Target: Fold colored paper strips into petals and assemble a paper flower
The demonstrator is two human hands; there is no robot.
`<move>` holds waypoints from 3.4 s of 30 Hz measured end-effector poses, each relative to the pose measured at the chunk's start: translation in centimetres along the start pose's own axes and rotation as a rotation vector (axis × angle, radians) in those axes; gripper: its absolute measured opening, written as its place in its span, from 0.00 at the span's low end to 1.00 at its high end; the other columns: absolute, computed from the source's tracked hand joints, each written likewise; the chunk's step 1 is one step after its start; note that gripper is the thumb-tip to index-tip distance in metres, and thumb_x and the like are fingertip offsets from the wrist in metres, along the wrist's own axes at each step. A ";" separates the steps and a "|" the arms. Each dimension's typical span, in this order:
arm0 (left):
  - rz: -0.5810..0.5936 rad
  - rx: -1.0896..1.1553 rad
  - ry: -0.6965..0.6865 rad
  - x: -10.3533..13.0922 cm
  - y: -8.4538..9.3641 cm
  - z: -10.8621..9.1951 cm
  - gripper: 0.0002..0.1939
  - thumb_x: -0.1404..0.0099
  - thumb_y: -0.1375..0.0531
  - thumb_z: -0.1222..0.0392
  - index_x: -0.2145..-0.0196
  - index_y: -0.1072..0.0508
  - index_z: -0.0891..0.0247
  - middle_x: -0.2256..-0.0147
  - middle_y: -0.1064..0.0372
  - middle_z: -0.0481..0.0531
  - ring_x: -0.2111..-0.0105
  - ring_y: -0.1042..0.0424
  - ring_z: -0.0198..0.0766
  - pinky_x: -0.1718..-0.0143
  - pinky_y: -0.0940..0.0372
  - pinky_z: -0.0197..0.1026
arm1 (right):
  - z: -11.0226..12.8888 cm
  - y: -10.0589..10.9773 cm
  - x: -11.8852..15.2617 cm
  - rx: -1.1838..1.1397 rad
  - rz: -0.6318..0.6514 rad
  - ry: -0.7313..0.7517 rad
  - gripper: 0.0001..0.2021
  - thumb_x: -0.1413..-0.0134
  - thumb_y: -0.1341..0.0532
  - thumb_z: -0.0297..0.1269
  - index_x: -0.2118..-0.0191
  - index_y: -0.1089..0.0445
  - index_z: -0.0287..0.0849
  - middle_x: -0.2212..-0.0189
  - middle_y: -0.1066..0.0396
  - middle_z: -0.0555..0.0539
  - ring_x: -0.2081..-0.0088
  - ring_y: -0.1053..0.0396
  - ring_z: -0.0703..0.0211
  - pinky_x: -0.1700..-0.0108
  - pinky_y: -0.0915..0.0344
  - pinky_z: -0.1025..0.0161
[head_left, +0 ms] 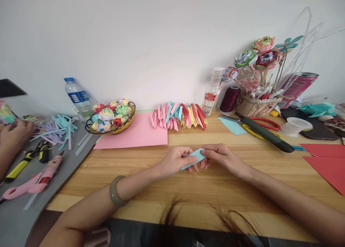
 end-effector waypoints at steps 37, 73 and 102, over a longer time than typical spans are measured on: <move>-0.008 0.023 0.099 0.0 0.2 0.2 0.17 0.48 0.39 0.49 0.75 0.35 0.68 0.79 0.30 0.51 0.81 0.35 0.28 0.78 0.42 0.32 | -0.3 0.7 0.2 0.123 -0.023 0.035 0.17 0.49 0.43 0.48 0.73 0.33 0.36 0.77 0.32 0.48 0.74 0.36 0.64 0.70 0.39 0.65; -0.290 0.418 -0.060 0.3 2.7 0.0 0.10 0.50 0.41 0.61 0.70 0.26 0.70 0.75 0.27 0.56 0.75 0.29 0.35 0.68 0.36 0.38 | -0.8 3.0 -0.3 -0.010 -0.259 0.126 0.16 0.55 0.40 0.48 0.65 0.26 0.41 0.75 0.28 0.48 0.72 0.34 0.62 0.65 0.36 0.62; -0.500 0.242 0.004 0.7 4.0 1.1 0.14 0.51 0.38 0.55 0.70 0.33 0.67 0.78 0.31 0.49 0.78 0.34 0.30 0.73 0.40 0.34 | 3.3 9.2 -5.3 1.008 -0.601 0.118 0.20 0.44 0.47 0.43 0.48 0.37 0.41 0.63 0.26 0.44 0.63 0.29 0.55 0.63 0.37 0.63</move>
Point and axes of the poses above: each hand's wrist, its own x-axis away from the middle knuckle, its own y-axis out of the back of the hand, z = x × y, the point moved 4 cm from there along -x, towards the middle knuckle
